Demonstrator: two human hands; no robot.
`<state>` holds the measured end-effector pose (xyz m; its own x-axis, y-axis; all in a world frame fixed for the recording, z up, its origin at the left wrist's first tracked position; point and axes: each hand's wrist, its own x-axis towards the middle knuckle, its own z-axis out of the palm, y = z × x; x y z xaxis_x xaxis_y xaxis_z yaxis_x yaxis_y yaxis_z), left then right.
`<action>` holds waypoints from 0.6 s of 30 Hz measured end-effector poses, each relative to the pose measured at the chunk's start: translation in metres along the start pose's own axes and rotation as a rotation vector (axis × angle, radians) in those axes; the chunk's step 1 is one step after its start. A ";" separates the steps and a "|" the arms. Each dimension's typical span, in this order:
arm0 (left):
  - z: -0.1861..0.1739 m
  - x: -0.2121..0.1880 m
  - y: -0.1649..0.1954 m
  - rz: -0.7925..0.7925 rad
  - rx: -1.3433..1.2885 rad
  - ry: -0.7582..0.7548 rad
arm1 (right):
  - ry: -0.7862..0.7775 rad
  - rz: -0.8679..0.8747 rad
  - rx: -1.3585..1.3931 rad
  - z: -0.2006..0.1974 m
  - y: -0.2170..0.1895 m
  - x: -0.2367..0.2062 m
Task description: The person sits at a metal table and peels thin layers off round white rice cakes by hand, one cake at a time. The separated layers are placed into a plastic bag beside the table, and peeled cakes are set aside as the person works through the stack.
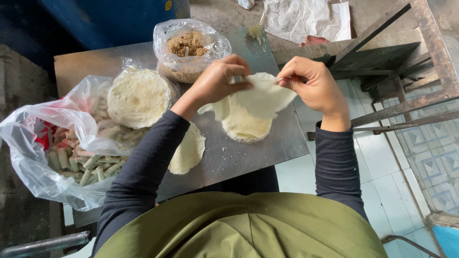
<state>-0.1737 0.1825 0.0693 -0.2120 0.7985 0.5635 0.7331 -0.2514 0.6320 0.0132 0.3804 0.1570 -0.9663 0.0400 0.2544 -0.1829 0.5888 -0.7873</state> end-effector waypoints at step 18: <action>0.058 -0.097 0.009 0.075 0.526 -0.205 | 0.130 -0.170 -0.720 0.098 0.065 -0.096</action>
<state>-0.1094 0.1344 -0.0105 -0.0557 0.8918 0.4490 0.9756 -0.0469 0.2143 0.0760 0.3354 0.0268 -0.8980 -0.0297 0.4390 -0.1204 0.9762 -0.1804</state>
